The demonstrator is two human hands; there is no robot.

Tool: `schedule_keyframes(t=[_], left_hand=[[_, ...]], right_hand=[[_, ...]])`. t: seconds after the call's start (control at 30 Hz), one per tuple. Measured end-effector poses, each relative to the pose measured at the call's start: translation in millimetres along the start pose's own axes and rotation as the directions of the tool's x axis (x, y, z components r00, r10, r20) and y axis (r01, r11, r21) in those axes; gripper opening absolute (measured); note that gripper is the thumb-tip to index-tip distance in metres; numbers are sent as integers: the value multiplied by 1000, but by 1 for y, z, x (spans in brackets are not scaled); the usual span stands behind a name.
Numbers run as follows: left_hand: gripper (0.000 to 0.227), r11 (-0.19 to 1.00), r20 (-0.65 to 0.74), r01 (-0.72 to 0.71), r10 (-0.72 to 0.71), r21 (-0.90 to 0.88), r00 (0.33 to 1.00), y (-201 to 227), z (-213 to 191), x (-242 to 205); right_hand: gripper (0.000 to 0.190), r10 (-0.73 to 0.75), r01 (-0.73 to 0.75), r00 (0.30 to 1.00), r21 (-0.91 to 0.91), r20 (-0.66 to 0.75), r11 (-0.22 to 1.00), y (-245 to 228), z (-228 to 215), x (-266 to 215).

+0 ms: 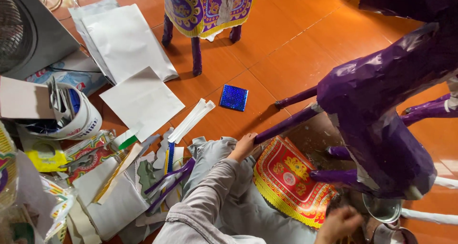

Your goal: Applying decorative paper and fabric ornaments onto a large purple paper horse frame.

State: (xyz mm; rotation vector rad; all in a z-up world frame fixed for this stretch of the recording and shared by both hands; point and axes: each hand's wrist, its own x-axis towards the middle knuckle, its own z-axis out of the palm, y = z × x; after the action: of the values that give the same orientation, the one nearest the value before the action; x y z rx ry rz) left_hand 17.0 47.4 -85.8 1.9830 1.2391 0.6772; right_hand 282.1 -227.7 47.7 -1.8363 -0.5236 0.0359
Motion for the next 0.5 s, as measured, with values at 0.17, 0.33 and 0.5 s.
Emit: schedule_keyframes(t=[0.17, 0.33, 0.5], left_hand=[[30, 1000, -30, -22, 21, -11, 999, -1, 1, -1], [32, 1000, -3, -20, 20, 1, 1000, 5, -4, -5], [35, 1000, 14, -7, 6, 12, 1000, 7, -7, -3]], right_hand=[[15, 148, -168, 974, -114, -170, 979, 18, -32, -1], [20, 107, -110, 993, -83, -43, 990, -45, -20, -23], [33, -157, 162, 987, -170, 46, 972, -46, -8, -14]])
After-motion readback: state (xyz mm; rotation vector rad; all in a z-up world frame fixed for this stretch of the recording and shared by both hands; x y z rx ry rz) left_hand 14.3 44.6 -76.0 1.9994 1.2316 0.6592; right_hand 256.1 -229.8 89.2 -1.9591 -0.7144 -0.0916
